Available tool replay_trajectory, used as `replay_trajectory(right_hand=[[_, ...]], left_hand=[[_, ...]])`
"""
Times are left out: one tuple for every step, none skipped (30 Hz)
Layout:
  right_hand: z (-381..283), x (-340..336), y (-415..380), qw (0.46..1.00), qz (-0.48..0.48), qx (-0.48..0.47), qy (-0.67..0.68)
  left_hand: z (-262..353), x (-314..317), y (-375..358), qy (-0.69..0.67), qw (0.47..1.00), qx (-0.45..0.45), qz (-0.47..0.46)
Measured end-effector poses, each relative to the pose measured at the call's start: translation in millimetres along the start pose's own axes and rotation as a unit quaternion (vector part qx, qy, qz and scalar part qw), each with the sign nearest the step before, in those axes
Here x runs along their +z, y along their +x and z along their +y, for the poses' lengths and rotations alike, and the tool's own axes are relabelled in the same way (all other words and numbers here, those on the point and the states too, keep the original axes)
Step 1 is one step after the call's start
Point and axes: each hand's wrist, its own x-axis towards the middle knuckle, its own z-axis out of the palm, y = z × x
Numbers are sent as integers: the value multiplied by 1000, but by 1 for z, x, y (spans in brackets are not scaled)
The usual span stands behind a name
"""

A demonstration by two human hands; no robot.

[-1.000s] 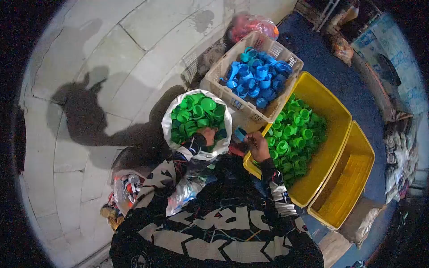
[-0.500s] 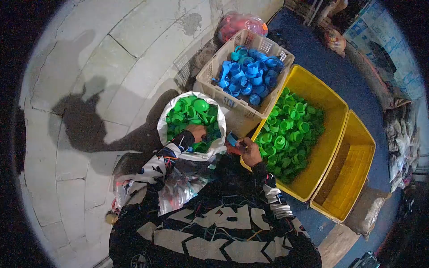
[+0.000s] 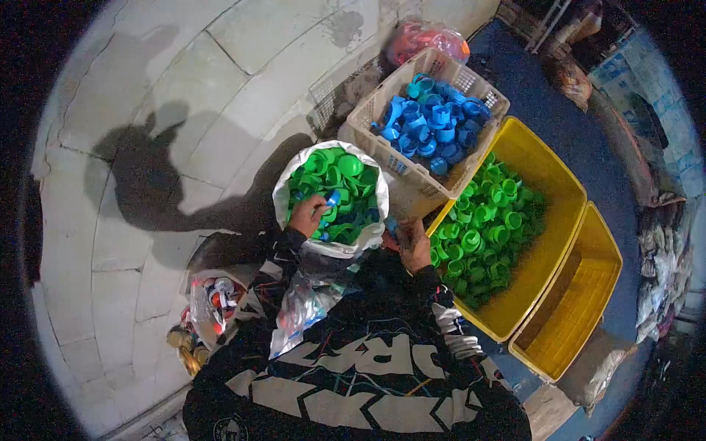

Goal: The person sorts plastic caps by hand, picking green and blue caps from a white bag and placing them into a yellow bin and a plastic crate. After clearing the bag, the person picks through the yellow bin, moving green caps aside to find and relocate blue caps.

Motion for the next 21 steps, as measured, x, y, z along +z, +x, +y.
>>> replay_trajectory(right_hand=[[-3, 4, 4, 997, -21, -55, -48], [-6, 9, 10, 988, -41, -110, -96], [-8, 13, 15, 974, -61, -164, -143], [4, 20, 24, 946, -93, -180, -254], [18, 29, 34, 924, -122, -201, -302], [32, 38, 45, 898, -151, -222, -348], [30, 47, 54, 869, -177, -243, -392], [26, 55, 60, 860, -216, -221, -406], [27, 62, 67, 842, -227, -247, -422], [26, 70, 72, 824, -237, -271, -437], [25, 77, 75, 805, -247, -295, -452], [25, 82, 76, 771, -277, -291, -495], [31, 85, 78, 765, -285, -283, -503], [37, 88, 81, 759, -293, -275, -512], [43, 91, 84, 753, -301, -267, -520], [41, 92, 85, 737, -305, -266, -542], [53, 94, 88, 758, -293, -251, -526], [65, 97, 91, 779, -281, -235, -509], [69, 97, 92, 799, -267, -218, -493], [72, 93, 94, 815, -255, -241, -461], [74, 89, 96, 830, -243, -264, -428]], left_hand=[[3, -4, -4, -1, 999, -4, 47], [5, -9, -9, -2, 995, -8, 95], [8, -13, -16, -2, 990, -12, 142], [23, -22, -21, -19, 984, -33, 171], [22, -22, -27, -42, 980, -53, 186], [21, -21, -33, -65, 975, -72, 200], [19, -21, -39, -87, 969, -89, 214], [20, -18, -44, -80, 966, -125, 213], [20, -16, -50, -88, 965, -128, 212], [22, -16, -57, -96, 964, -131, 210], [24, -16, -62, -103, 963, -135, 207], [26, -14, -65, -104, 959, -154, 214], [29, -11, -69, -105, 954, -175, 220], [30, -10, -71, -106, 949, -194, 226], [30, -9, -75, -77, 954, -175, 230], [27, -7, -79, -48, 959, -155, 233], [29, -8, -80, -20, 963, -134, 235], [32, -7, -80, -61, 955, -155, 244], [42, -10, -78, -102, 946, -175, 252], [48, -13, -75, -142, 935, -193, 261], [45, -13, -75, -170, 927, -209, 260]])
